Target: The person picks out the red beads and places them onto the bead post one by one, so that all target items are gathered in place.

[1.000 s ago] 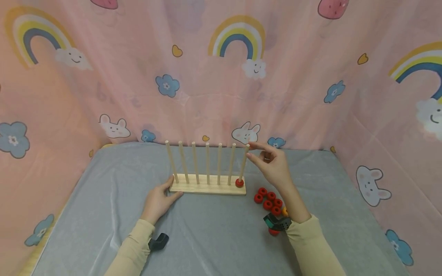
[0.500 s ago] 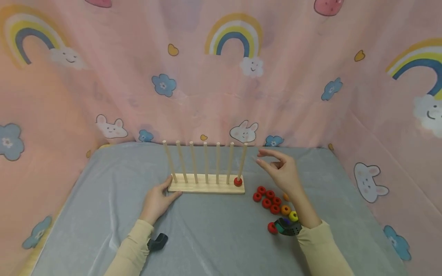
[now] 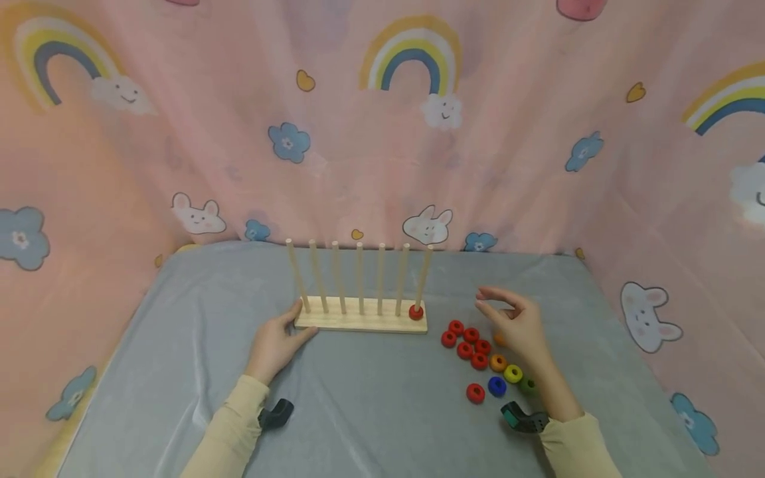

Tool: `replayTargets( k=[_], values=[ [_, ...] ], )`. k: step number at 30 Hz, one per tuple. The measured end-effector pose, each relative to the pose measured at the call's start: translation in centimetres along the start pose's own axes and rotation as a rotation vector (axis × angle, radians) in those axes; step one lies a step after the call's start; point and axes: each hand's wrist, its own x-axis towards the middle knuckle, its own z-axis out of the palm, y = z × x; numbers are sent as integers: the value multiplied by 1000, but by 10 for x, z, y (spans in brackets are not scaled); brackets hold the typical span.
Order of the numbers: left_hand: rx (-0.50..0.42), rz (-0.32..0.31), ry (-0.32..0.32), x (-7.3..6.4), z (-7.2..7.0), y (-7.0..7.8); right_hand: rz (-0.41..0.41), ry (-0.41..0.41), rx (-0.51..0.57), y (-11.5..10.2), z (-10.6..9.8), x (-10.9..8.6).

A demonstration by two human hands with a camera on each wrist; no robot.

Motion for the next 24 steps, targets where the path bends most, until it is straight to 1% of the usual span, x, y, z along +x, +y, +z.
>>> replayTargets(
  k=[2, 5, 8, 10, 12, 14, 19, 24],
  values=[
    [-3, -3, 1, 2, 0, 1, 19, 3, -11, 8, -4, -3],
    [-5, -7, 1, 3, 0, 1, 68, -8, -60, 19, -8, -7],
    [-3, -5, 2, 4, 1, 1, 116, -51, -113, 28, -12, -10],
    [-5, -1, 6, 3, 1, 1, 127, -83, -129, 33, -13, -12],
    [-8, 2, 9, 3, 1, 1, 123, -112, -135, 36, -15, -13],
    [-9, 4, 12, 2, 1, 1, 99, -135, -173, 38, -15, -14],
    [-1, 5, 15, 1, 2, 0, 72, -200, -351, 38, -14, -16],
    [-5, 8, 16, 0, 2, 0, 62, -234, -447, 35, -10, -16]
  ],
)
